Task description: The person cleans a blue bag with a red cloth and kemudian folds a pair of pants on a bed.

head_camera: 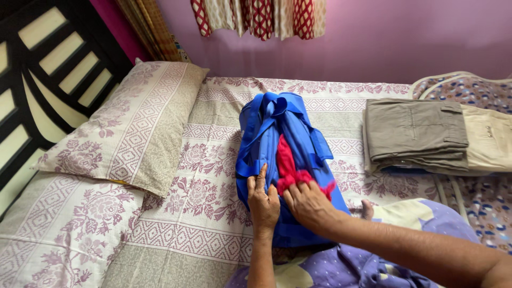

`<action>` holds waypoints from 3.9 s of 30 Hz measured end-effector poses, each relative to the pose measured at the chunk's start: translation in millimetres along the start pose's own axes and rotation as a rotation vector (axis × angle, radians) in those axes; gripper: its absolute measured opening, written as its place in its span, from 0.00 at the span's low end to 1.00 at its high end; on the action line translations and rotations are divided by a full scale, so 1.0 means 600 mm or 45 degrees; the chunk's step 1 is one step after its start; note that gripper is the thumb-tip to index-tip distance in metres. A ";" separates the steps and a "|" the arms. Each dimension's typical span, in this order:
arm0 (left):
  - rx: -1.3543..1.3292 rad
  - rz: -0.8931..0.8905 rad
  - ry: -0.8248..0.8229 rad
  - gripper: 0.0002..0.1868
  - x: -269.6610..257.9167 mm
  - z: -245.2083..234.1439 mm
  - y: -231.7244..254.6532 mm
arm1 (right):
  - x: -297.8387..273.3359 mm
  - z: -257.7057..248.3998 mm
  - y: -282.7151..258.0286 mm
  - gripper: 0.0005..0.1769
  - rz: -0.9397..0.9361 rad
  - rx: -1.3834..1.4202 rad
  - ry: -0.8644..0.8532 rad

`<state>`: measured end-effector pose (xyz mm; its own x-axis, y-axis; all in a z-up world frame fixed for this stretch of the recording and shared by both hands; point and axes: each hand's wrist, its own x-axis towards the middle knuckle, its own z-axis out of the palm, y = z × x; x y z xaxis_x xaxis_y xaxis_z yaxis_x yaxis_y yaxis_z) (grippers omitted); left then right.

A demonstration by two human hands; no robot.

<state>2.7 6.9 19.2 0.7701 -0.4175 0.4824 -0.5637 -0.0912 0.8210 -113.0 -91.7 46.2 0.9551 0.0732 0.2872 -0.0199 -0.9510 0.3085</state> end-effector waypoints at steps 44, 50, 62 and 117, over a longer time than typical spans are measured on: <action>-1.651 -1.645 0.422 0.16 -0.116 0.222 -0.233 | -0.215 0.156 0.206 0.18 0.950 2.614 0.533; -1.517 -1.746 0.237 0.15 -0.106 0.234 -0.238 | -0.241 0.164 0.234 0.13 1.006 2.652 0.556; -2.006 -1.108 0.340 0.07 -0.108 0.152 -0.104 | -0.257 0.153 0.248 0.17 1.047 2.644 0.656; -2.366 -0.905 -0.133 0.16 -0.066 0.170 -0.003 | -0.184 0.006 0.167 0.39 0.658 1.281 0.045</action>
<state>-57.2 -68.4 -32.8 0.6192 -0.7849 0.0251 0.7787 0.6178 0.1096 -219.6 -196.2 42.2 0.8921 -0.4055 0.1993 -0.1474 -0.6780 -0.7201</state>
